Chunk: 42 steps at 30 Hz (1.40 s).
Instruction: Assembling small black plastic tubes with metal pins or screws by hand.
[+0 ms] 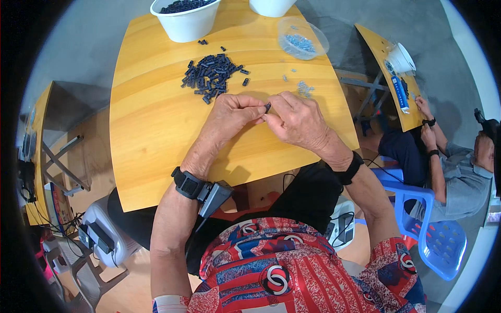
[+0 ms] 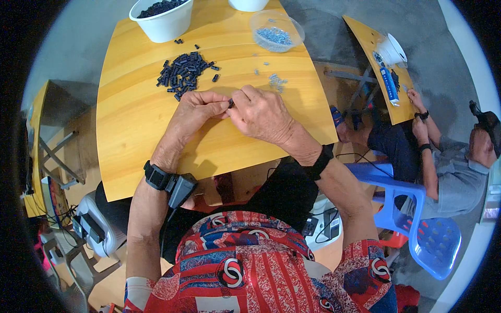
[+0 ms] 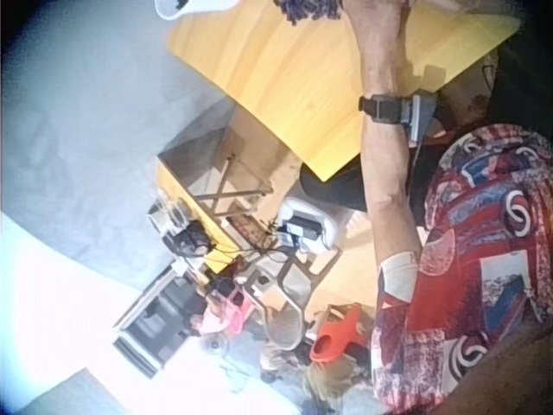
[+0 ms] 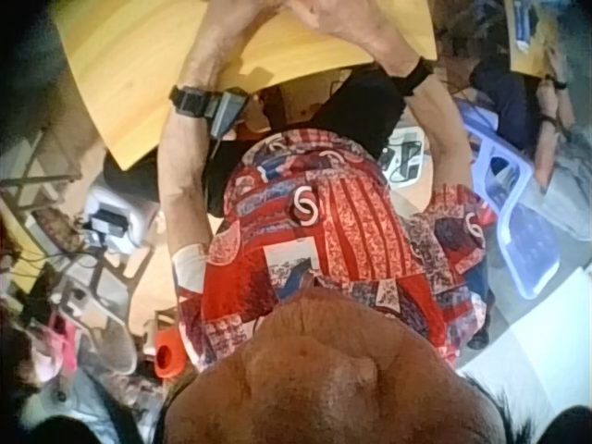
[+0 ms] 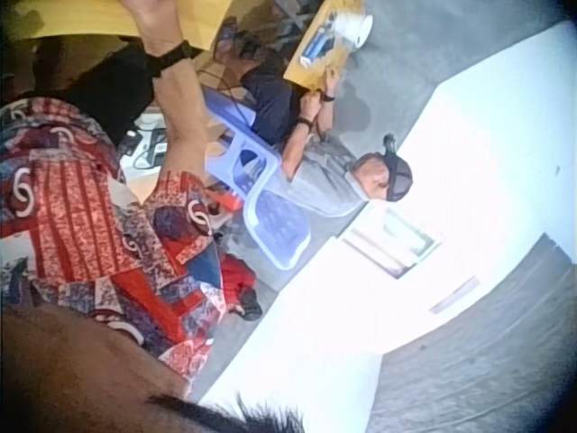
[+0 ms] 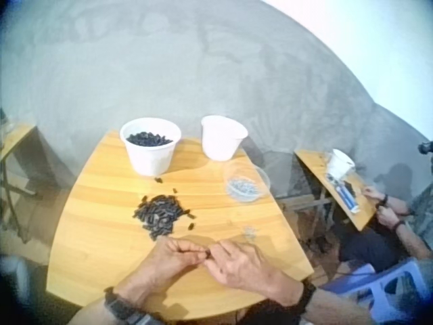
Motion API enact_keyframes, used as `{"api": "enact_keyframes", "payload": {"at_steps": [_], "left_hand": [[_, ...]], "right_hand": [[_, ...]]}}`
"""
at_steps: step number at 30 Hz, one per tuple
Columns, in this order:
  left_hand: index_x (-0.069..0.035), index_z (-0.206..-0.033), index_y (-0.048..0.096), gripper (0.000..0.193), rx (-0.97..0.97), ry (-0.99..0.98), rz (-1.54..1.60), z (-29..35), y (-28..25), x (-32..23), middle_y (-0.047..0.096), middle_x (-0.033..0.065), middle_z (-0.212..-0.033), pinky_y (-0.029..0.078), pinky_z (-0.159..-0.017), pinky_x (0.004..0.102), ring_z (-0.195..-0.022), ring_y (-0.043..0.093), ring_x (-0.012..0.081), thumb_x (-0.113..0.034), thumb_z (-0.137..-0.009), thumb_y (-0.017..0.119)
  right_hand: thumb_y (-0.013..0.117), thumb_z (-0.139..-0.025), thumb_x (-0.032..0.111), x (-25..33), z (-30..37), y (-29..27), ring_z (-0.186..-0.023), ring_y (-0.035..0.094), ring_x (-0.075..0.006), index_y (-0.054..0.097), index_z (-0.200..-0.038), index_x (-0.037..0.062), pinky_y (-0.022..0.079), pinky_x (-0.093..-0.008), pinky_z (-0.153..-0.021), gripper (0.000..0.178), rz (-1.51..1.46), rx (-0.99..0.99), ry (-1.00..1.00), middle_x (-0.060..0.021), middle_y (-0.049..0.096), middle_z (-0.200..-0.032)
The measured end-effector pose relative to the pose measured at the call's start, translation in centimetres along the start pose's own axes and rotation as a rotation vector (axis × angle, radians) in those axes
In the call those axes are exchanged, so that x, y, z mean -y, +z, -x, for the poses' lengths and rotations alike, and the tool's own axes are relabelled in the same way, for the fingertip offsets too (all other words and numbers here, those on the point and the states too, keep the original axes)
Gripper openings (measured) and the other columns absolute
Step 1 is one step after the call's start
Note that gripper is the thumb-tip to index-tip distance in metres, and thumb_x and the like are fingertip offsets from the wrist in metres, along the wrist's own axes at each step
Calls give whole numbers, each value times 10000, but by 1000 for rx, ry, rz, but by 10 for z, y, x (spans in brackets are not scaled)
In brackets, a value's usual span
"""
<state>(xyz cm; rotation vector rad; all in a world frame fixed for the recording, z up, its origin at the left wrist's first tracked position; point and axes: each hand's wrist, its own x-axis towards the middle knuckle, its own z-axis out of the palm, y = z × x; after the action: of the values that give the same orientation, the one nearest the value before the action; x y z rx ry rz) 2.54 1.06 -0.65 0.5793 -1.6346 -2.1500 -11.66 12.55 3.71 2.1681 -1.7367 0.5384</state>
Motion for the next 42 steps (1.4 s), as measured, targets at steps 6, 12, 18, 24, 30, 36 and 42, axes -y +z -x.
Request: {"api": "enact_keyframes", "payload": {"at_steps": [6,12,18,24,30,36,42], "left_hand": [[37,-896,689,170,73,-52,-145,2,3,-6,682,59,-789,506,-648,208,-677,604,83,-104,-886,595],[46,-874,691,156,54,-55,-162,2,11,-9,666,52,-735,498,-593,202,-627,593,76,-87,-865,609],[38,-882,691,139,29,-116,-142,4,8,-7,660,46,-733,491,-577,201,-622,590,76,-68,-851,606],[21,-841,694,141,-7,-102,-83,3,15,-8,669,48,-726,491,-583,207,-605,599,88,-75,-861,593],[13,-819,696,156,-27,-115,-232,4,20,-13,669,49,-720,485,-588,217,-603,598,96,-102,-855,598],[10,-825,699,166,-34,-113,-339,8,24,-9,665,39,-726,469,-618,220,-636,588,90,-108,-848,585],[34,-811,685,143,-18,-150,-332,9,22,-10,645,41,-703,458,-626,232,-633,572,103,-78,-806,596]], "right_hand": [[629,-717,161,1,4,-1,-557,546,-197,501,-613,52,491,-313,-459,197,73,-24,-61,-60,442,-647],[636,-698,205,0,11,5,-681,541,-181,513,-582,67,494,-291,-465,218,165,62,-150,-45,452,-690],[625,-719,223,6,10,7,-756,520,-179,549,-602,62,508,-276,-523,213,142,56,-133,-39,456,-706],[640,-757,229,0,18,12,-687,584,-211,534,-725,53,513,-307,-550,208,3,-13,7,-59,499,-694],[674,-729,200,-2,23,17,-555,573,-228,491,-748,49,481,-332,-502,239,-88,-67,54,-73,492,-634],[639,-683,200,-8,26,23,-543,592,-221,523,-623,62,494,-335,-459,190,-138,-128,-14,-71,512,-595],[639,-667,198,-11,29,30,-484,547,-187,470,-579,83,464,-323,-428,223,-139,-205,-103,-41,452,-566]]}}
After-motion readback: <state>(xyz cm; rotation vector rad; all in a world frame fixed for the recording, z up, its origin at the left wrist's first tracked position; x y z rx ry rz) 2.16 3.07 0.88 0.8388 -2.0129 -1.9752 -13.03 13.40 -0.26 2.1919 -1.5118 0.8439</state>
